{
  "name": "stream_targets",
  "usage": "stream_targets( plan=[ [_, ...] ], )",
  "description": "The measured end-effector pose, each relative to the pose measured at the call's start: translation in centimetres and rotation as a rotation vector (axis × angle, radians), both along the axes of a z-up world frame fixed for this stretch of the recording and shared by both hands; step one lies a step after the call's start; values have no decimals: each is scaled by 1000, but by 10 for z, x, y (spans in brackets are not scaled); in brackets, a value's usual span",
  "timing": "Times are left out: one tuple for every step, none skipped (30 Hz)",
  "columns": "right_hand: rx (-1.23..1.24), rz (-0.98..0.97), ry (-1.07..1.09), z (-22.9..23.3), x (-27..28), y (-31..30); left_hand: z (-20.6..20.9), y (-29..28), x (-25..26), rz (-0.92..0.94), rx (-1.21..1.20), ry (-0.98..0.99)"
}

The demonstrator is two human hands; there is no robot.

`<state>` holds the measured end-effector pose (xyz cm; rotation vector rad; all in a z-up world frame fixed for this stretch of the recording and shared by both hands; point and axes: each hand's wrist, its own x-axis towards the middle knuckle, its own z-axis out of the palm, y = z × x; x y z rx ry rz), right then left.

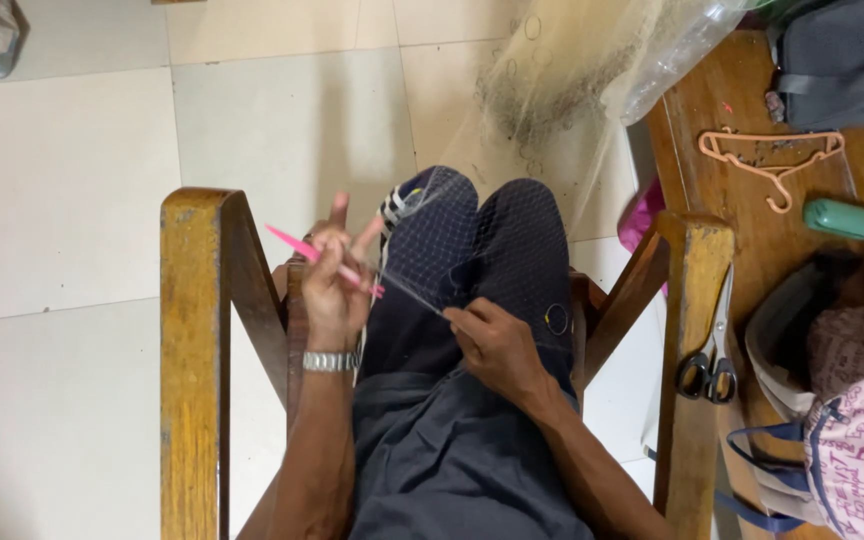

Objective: Repairing a fishing net using a netting needle and scissors

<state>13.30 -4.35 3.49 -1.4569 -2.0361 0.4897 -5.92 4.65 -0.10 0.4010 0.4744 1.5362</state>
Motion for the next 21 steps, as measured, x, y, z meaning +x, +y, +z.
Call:
stream_targets(
  plan=[
    [-7,-1,-1,-2,0,-1,12,5,3,-1,-7,-1],
    [5,-20,24,-3,0,0,24,12,5,-29,45,-4],
    [17,-39,48,-4,-1,2,38,19,7,-58,97,-8],
    [21,-38,50,-5,0,3,45,22,8,-58,101,-6],
    [21,-23,61,-6,0,4,53,24,9,-41,121,56],
    [18,-14,70,-7,2,5,60,26,11,-28,140,117],
    [19,-18,72,-6,3,6,63,26,10,-33,142,118],
    [21,-26,67,-5,3,7,64,25,9,2,137,161],
    [22,-34,62,-5,3,8,66,24,8,36,132,205],
    [18,-36,64,-3,2,7,52,19,3,34,129,207],
    [-11,-6,55,-2,1,6,39,14,-1,83,-31,366],
    [-36,25,48,0,-1,8,26,10,-7,136,-189,526],
    [-35,26,53,-8,1,5,24,8,-5,137,-188,530],
    [-44,55,16,-16,3,2,20,6,-4,129,-443,698],
    [-53,84,-20,-25,4,-1,17,3,-3,118,-702,860],
    [-56,84,-19,-30,6,-4,-19,-7,-10,117,-705,861],
    [-56,96,-28,-36,7,-6,-55,-18,-17,-19,-689,1079],
    [-59,109,-39,-41,8,-10,-92,-31,-23,-161,-669,1290],
    [-65,112,-40,-40,7,-13,-106,-32,-26,-163,-675,1288],
    [-47,103,-35,-39,7,-13,-121,-29,-27,-275,-519,1453],
    [-30,95,-31,-38,6,-14,-136,-26,-28,-387,-353,1608]
  ],
)
